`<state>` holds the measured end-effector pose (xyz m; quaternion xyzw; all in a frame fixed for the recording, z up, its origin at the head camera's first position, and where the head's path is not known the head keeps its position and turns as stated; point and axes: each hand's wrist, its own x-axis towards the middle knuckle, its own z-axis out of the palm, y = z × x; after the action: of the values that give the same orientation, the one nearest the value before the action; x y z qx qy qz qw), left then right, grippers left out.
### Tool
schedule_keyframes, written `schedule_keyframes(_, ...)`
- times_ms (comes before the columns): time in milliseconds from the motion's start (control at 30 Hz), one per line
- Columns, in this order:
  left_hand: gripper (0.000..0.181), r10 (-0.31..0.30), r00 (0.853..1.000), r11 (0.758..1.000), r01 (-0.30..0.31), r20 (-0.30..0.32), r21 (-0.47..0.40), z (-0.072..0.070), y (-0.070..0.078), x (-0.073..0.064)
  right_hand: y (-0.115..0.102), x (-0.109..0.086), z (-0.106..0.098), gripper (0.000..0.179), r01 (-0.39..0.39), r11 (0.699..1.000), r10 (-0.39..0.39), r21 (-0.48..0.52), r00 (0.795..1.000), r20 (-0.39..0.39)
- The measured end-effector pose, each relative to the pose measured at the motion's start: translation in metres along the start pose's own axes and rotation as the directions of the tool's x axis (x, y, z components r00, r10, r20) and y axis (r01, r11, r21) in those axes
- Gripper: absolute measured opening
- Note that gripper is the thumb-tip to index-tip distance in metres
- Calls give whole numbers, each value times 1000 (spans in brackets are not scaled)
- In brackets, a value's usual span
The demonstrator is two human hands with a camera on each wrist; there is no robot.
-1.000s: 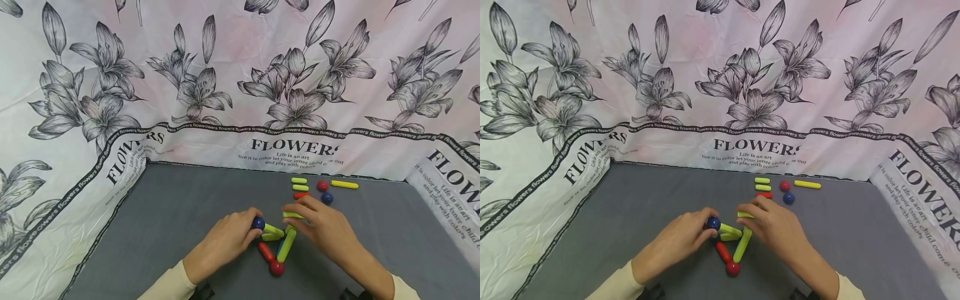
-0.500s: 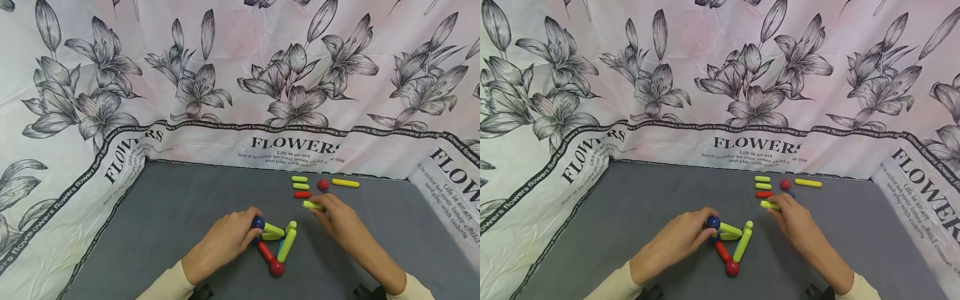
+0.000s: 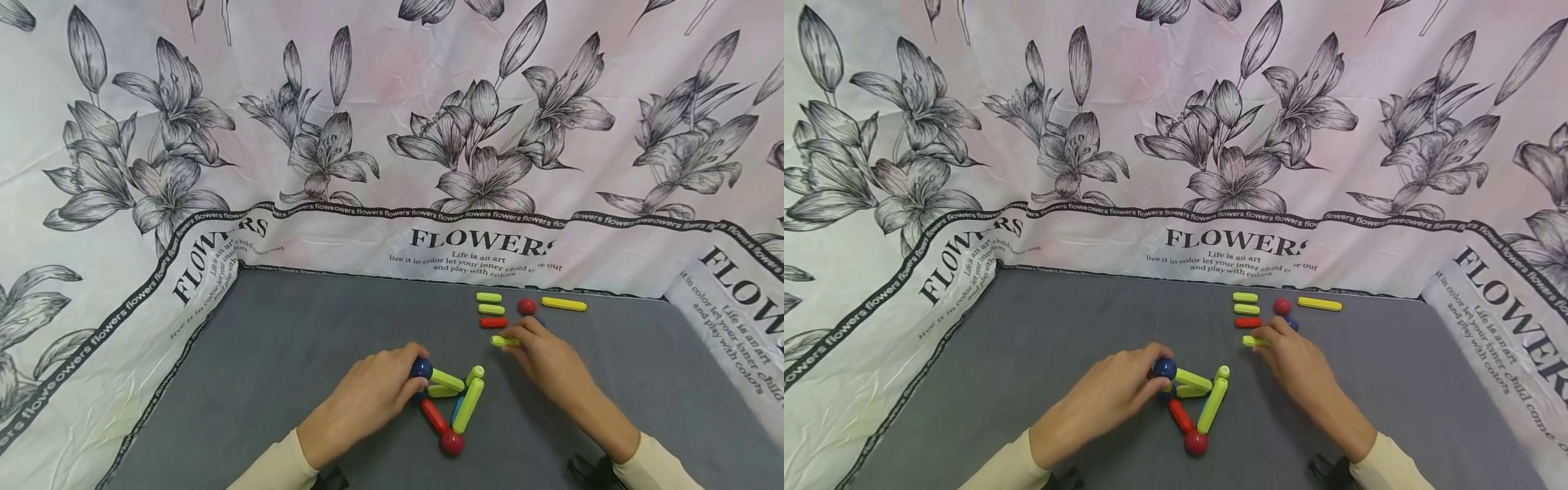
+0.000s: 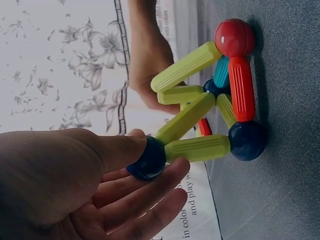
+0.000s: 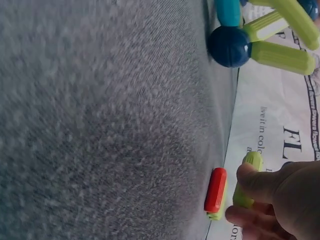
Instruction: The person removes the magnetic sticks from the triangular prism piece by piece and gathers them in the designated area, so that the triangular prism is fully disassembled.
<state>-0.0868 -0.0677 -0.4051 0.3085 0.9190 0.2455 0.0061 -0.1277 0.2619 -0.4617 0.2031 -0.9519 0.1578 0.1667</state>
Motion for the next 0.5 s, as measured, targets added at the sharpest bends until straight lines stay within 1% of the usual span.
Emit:
schedule_keyframes(133, 33, 5, 1000, 1000, -5, -2, 4, -1, 1, 2, 3, 6, 4, 25, 18, 1000, -18, 18, 1000, 13)
schedule_keyframes(233, 34, 1, 1000, 1000, -1, 2, 17, -3, 1, 2, 4, 9, 7, 24, 25, 1000, -25, 18, 999, 43)
schedule_keyframes(333, 35, -3, 1000, 1000, 3, 4, 25, -3, 1, 1, 6, 11, 10, 24, 24, 1000, -25, 11, 997, 76)
schedule_keyframes(500, 35, 1, 1000, 1000, -2, 2, 29, -1, 1, 0, 9, 11, 15, 23, 14, 1000, -14, 3, 996, 93)
